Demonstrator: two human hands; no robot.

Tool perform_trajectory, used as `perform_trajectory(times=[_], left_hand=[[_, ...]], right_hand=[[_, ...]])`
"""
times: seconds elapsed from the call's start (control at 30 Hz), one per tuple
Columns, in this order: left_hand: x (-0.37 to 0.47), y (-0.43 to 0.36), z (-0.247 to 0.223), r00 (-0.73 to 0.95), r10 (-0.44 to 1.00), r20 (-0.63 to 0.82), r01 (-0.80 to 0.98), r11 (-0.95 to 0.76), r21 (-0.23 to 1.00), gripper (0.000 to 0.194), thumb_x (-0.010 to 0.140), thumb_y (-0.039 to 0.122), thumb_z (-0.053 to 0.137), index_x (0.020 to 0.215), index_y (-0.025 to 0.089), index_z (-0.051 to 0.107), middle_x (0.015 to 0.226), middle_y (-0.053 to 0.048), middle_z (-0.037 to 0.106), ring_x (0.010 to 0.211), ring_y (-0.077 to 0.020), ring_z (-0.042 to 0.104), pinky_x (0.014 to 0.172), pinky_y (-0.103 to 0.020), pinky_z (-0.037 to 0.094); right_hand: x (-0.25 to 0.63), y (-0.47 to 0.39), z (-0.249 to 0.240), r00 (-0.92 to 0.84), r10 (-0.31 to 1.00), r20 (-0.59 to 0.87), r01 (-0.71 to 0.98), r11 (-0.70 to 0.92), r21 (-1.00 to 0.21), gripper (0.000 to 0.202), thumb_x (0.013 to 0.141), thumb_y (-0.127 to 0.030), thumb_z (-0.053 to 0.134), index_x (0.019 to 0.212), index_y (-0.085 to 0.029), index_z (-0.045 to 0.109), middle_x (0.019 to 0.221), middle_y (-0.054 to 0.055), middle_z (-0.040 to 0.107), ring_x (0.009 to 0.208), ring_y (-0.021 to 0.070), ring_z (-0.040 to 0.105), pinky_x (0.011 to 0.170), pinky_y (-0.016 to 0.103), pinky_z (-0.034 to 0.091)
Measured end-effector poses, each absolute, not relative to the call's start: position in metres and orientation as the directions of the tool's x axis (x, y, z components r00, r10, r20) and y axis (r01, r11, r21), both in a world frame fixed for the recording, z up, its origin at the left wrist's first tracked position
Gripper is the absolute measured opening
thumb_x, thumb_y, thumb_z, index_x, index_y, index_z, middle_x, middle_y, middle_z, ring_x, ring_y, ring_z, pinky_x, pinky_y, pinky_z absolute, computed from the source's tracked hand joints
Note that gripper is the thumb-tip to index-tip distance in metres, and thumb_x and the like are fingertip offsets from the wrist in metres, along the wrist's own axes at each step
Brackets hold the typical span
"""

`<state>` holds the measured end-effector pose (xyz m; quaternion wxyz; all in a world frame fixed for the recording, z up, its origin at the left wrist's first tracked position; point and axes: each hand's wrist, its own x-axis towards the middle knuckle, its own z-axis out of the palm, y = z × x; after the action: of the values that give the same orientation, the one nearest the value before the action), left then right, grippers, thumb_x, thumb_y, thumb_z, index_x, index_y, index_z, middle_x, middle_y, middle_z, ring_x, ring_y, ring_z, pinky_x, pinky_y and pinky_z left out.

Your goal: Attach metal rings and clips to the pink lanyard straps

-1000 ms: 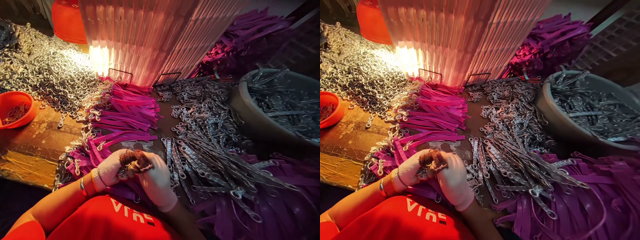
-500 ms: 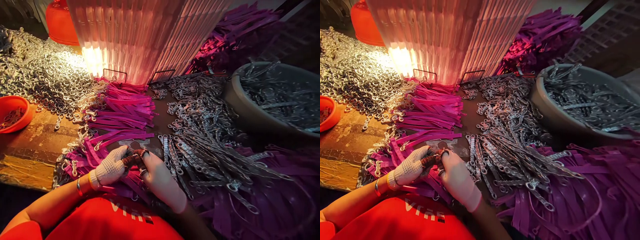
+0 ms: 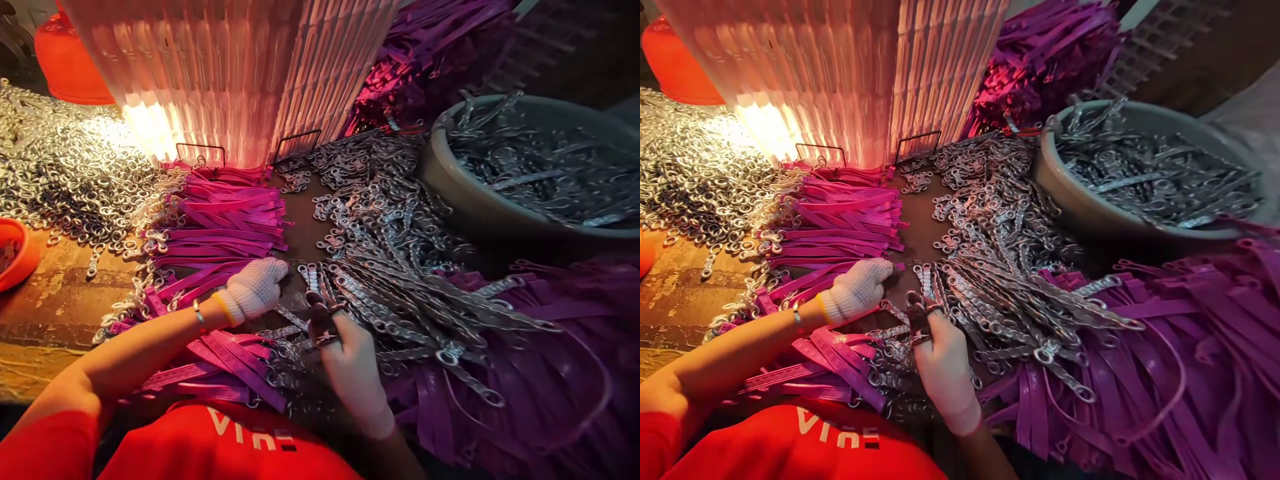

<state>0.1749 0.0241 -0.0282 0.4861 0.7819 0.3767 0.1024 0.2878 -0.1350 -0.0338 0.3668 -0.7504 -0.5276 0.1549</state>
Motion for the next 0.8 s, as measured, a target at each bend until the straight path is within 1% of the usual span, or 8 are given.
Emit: perform_trajectory(times=[0.1,0.2,0.33,0.37,0.47,0.57,0.67,0.8], left_hand=[[0.212,0.040,-0.047,0.646,0.724,-0.241,0.568,-0.246,0.785,0.015,0.072,0.003,0.062,0.069,0.017,0.059,0.080,-0.009,0.058,0.086,-0.0244,0.061,0.074,-0.029,0.044],[0.221,0.043,-0.053,0.649,0.719,-0.248,0.553,-0.222,0.803,0.014,0.073,0.003,0.063,0.069,0.016,0.060,0.084,-0.010,0.058,0.087,-0.0229,0.061,0.072,-0.027,0.044],[0.184,0.035,-0.033,0.715,0.641,-0.278,0.497,-0.187,0.847,0.012,0.077,0.015,0.066,0.066,0.017,0.062,0.068,-0.004,0.058,0.065,-0.0158,0.055,0.057,-0.023,0.040],[0.171,0.032,-0.024,0.733,0.601,-0.320,0.482,-0.127,0.867,0.013,0.081,0.022,0.064,0.069,0.017,0.064,0.062,-0.003,0.056,0.056,-0.0137,0.051,0.051,-0.022,0.037],[0.134,0.019,0.001,0.748,0.435,-0.501,0.441,0.237,0.866,0.029,0.087,0.042,0.060,0.079,0.015,0.064,0.053,0.001,0.050,0.039,-0.0077,0.034,0.038,-0.021,0.022],[0.112,0.001,0.014,0.717,0.419,-0.557,0.415,0.385,0.824,0.038,0.087,0.052,0.058,0.075,0.016,0.057,0.053,0.003,0.046,0.036,-0.0054,0.028,0.035,-0.021,0.017],[0.099,-0.016,0.010,0.703,0.480,-0.524,0.435,0.293,0.851,0.038,0.090,0.051,0.055,0.073,0.017,0.054,0.053,0.004,0.046,0.041,-0.0070,0.033,0.039,-0.021,0.024],[0.083,-0.032,-0.010,0.768,0.560,-0.309,0.459,-0.147,0.876,0.013,0.087,0.024,0.055,0.082,0.014,0.062,0.076,-0.003,0.063,0.066,-0.0124,0.050,0.061,-0.023,0.038]], right_hand=[[0.295,-0.136,-0.040,0.399,0.904,0.151,0.655,-0.166,-0.737,0.022,0.085,-0.020,0.046,0.091,-0.022,0.067,0.081,0.006,0.071,0.071,0.0218,0.061,0.068,0.033,0.050],[0.296,-0.134,-0.045,0.387,0.917,0.100,0.628,-0.182,-0.756,0.032,0.084,-0.016,0.045,0.106,-0.021,0.068,0.091,0.007,0.073,0.082,0.0234,0.065,0.079,0.037,0.053],[0.294,-0.127,-0.042,0.342,0.920,0.191,0.648,-0.084,-0.757,0.049,0.076,-0.008,0.043,0.117,-0.022,0.066,0.106,0.007,0.073,0.099,0.0241,0.066,0.092,0.039,0.051],[0.293,-0.125,-0.039,0.311,0.926,0.216,0.664,-0.048,-0.747,0.052,0.074,-0.007,0.042,0.118,-0.022,0.066,0.107,0.007,0.073,0.100,0.0236,0.066,0.091,0.037,0.051],[0.282,-0.119,-0.030,0.194,0.950,0.243,0.750,0.016,-0.661,0.054,0.070,-0.005,0.041,0.115,-0.021,0.066,0.094,0.006,0.073,0.087,0.0229,0.067,0.078,0.033,0.052],[0.265,-0.116,-0.022,0.084,0.965,0.249,0.888,0.042,-0.459,0.041,0.064,-0.007,0.045,0.095,-0.018,0.069,0.078,0.008,0.070,0.069,0.0220,0.062,0.062,0.031,0.044],[0.248,-0.119,-0.018,0.008,0.963,0.268,0.965,0.062,-0.253,0.021,0.060,-0.009,0.049,0.071,-0.019,0.064,0.071,0.008,0.066,0.060,0.0198,0.056,0.056,0.032,0.036],[0.235,-0.128,-0.022,-0.058,0.953,0.297,0.987,0.099,-0.126,0.016,0.059,-0.008,0.051,0.065,-0.019,0.061,0.071,0.008,0.065,0.058,0.0188,0.053,0.056,0.033,0.032]])
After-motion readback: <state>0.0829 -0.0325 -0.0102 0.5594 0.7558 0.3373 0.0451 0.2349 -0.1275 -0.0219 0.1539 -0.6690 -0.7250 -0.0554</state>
